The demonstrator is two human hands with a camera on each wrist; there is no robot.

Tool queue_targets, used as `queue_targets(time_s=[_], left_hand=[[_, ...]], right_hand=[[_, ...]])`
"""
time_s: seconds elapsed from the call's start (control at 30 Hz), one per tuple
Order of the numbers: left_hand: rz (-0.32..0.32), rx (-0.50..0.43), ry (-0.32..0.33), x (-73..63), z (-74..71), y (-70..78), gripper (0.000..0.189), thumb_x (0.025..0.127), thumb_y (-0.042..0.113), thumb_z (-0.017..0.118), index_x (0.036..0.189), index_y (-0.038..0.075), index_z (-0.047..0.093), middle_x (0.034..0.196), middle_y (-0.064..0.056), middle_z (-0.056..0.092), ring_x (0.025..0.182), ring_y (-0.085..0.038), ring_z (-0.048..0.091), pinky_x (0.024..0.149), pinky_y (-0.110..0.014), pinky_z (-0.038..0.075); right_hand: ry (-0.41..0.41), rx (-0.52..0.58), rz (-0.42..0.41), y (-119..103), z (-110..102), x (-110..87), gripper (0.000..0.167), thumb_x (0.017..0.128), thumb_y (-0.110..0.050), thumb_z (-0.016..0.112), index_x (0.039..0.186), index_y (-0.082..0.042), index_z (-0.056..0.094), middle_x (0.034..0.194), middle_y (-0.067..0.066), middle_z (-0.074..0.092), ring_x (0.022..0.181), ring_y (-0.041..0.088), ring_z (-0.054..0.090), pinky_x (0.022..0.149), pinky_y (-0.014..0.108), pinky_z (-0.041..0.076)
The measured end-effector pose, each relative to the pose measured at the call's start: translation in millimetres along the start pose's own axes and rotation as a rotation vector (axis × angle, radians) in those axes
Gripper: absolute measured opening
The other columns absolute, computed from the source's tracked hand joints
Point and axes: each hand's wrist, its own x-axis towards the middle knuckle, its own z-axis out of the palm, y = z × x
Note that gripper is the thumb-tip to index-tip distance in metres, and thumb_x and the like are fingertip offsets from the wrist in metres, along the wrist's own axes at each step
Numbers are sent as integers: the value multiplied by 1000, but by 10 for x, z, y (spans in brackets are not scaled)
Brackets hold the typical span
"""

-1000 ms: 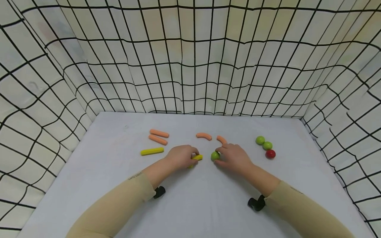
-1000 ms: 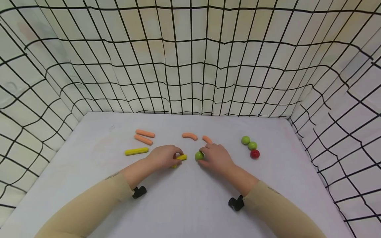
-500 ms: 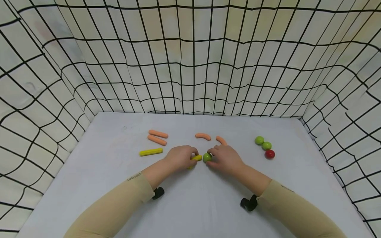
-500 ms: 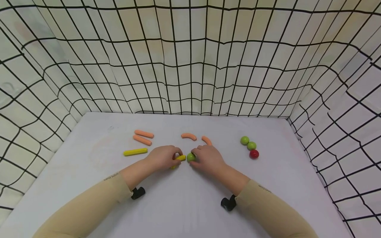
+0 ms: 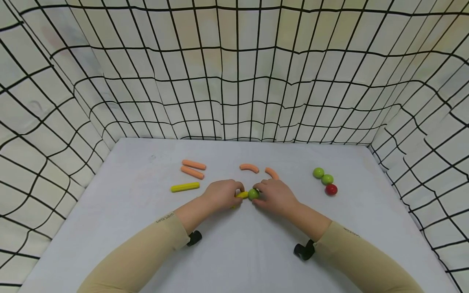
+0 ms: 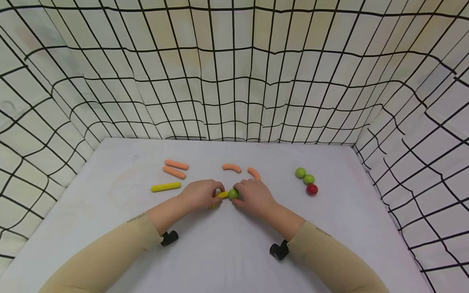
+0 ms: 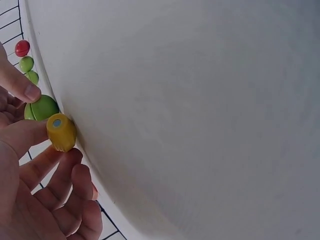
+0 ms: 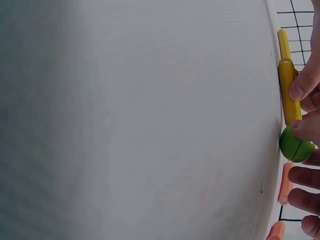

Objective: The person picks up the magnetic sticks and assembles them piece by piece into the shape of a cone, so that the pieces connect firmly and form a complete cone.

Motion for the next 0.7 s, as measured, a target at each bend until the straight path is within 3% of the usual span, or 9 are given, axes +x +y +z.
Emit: queue_targets(time_s=[0.7], left_hand=[[-12, -12, -30, 21, -31, 37, 28, 92, 33, 71, 117, 21, 69, 86, 8, 63, 73, -9, 55, 62, -30, 46]], right_hand=[[3, -4, -66, 12, -2, -23, 38, 88, -35, 76, 118, -12, 69, 97, -4, 66, 87, 11, 60, 76, 32, 50]])
